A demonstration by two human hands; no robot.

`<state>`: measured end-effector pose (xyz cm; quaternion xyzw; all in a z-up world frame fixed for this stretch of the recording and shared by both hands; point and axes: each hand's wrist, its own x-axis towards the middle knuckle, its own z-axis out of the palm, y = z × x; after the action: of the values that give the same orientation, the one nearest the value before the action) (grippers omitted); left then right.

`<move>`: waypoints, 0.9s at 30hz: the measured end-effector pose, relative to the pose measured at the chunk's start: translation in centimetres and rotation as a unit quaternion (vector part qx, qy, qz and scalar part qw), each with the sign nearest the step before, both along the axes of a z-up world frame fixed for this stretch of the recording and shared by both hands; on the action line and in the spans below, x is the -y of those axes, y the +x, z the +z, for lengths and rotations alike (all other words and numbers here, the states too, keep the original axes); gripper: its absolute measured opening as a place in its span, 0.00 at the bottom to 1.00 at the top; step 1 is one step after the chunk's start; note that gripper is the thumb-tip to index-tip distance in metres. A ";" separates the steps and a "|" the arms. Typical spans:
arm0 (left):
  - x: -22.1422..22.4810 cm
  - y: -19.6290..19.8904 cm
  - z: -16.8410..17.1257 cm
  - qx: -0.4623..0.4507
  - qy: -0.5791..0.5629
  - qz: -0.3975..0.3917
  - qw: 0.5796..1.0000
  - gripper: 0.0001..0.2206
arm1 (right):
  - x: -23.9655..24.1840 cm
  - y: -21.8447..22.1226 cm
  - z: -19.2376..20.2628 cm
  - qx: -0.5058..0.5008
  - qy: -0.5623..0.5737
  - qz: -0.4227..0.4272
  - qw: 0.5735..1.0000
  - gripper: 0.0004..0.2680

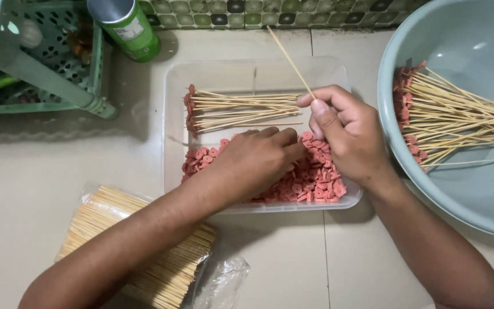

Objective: Skewering small pieces of pink food onto wooden sticks manually.

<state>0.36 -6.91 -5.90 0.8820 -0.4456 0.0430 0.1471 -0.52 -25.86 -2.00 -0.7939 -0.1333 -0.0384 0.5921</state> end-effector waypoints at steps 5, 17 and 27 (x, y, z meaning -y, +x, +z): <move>0.1 0.2 0.9 -0.030 0.024 0.010 0.999 0.13 | 0.1 0.0 0.0 -0.004 -0.011 0.008 1.000 0.09; -0.3 -0.1 -1.1 0.025 -0.041 0.035 0.998 0.09 | -0.1 -0.1 -0.1 0.001 0.003 0.003 1.000 0.09; -4.1 -0.1 7.2 -0.258 -0.301 -0.003 0.918 0.04 | 0.2 0.1 -0.5 -0.021 -0.008 -0.015 1.000 0.10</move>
<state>0.25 -2.78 1.28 0.7753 -0.3606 -0.0546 0.5156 -0.46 -26.08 -2.50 -0.8011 -0.1093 -0.0289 0.5878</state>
